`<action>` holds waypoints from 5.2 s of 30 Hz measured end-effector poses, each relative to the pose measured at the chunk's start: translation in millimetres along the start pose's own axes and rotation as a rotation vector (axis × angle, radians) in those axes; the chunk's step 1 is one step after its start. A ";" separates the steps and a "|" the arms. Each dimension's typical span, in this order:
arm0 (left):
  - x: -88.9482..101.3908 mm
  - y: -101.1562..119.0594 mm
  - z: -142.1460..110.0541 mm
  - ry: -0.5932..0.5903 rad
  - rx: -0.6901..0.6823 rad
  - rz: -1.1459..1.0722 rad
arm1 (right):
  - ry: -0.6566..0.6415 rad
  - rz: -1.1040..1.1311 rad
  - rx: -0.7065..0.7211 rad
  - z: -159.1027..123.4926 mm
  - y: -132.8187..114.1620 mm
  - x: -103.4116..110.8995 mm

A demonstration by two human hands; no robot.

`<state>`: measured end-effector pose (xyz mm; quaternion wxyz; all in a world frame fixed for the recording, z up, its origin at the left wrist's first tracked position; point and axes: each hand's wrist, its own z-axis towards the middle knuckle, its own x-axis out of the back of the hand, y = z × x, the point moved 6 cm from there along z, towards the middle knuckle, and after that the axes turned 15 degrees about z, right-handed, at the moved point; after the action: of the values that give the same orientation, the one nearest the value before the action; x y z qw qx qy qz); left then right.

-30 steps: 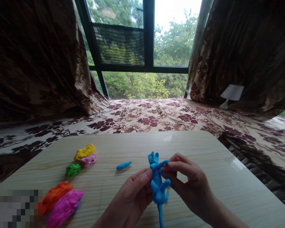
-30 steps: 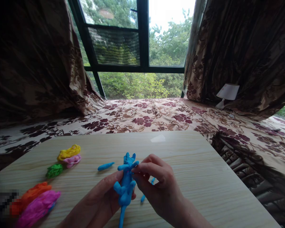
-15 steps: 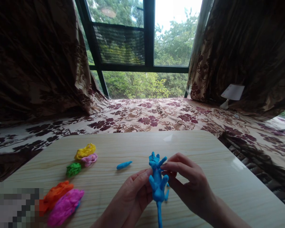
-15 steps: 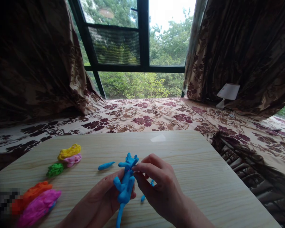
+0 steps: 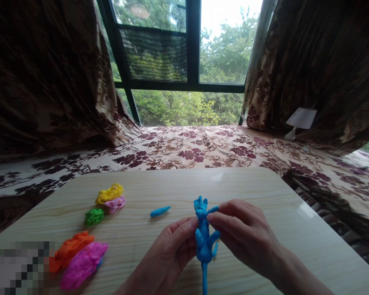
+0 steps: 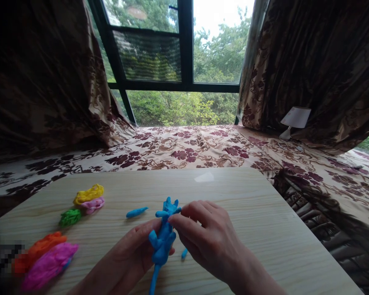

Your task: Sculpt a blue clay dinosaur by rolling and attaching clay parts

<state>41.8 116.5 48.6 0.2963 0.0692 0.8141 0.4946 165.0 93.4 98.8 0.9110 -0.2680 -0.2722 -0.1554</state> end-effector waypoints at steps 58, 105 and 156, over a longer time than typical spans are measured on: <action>12.5 -10.2 4.3 -0.029 -0.029 0.191 | -0.103 -0.057 -0.057 4.0 -3.1 0.4; 29.9 1.9 6.3 0.090 -0.136 0.082 | 0.092 0.024 -0.183 4.7 21.2 29.7; 21.6 0.3 2.1 -0.006 -0.193 -0.145 | 0.093 0.639 -0.764 -21.0 39.1 -16.8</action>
<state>25.3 127.0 39.1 0.3392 -0.0170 0.7648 0.5475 177.0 115.3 58.4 0.7609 -0.6454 -0.0591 0.0311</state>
